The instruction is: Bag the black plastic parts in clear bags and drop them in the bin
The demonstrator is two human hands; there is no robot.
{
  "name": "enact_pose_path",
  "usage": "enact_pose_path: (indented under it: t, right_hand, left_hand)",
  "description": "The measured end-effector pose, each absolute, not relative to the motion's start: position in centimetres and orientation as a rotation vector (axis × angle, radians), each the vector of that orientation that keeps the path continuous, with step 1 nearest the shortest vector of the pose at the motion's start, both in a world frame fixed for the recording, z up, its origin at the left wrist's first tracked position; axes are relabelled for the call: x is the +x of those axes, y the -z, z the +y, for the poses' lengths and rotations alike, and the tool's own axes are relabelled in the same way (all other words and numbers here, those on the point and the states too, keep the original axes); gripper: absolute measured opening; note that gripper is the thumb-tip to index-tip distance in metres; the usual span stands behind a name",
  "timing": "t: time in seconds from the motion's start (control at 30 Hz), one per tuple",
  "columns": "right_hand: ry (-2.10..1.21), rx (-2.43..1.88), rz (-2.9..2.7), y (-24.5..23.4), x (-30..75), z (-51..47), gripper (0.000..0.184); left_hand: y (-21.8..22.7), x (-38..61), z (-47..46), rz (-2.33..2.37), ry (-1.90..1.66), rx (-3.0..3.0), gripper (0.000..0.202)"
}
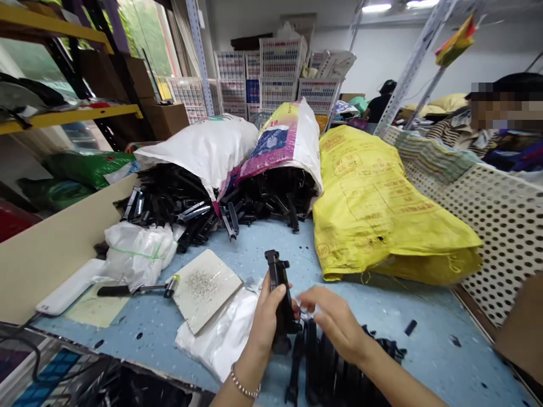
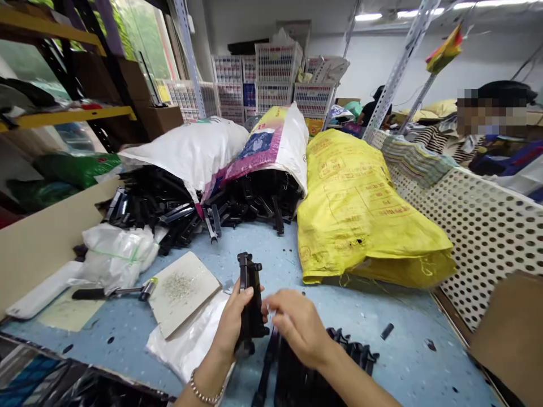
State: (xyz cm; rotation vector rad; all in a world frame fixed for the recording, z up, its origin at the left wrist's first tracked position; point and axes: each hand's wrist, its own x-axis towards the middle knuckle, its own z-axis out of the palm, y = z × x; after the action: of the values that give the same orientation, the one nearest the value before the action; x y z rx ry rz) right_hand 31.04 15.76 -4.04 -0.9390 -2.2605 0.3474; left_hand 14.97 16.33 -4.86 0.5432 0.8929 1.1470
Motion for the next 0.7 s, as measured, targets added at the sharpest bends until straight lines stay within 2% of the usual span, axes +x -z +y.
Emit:
enact_pose_path:
  t: [0.17, 0.3, 0.47, 0.57, 0.7]
  right_hand:
    - [0.155, -0.974, -2.139, 3.9, 32.2, 18.1, 0.025]
    - [0.326, -0.818, -2.15, 4.8, 32.0, 19.2, 0.034]
    - [0.208, -1.0, -2.215, 4.1, 31.8, 17.4, 0.043]
    - [0.116, -0.872, -2.284, 4.5, 31.2, 14.1, 0.051]
    - [0.104, -0.867, -2.203, 6.3, 29.2, 10.4, 0.045]
  left_hand:
    - [3.2, 16.0, 11.8, 0.774, -1.003, 0.641, 0.066]
    - [3.2, 16.7, 10.6, 0.788, -0.936, 0.653, 0.058]
    - [3.9, 16.1, 11.4, 0.926, -1.063, 0.62, 0.051]
    - [3.7, 15.2, 11.7, 1.02, -1.145, 0.568, 0.043]
    - [3.3, 15.0, 11.6, 1.051, -1.203, 0.602, 0.042]
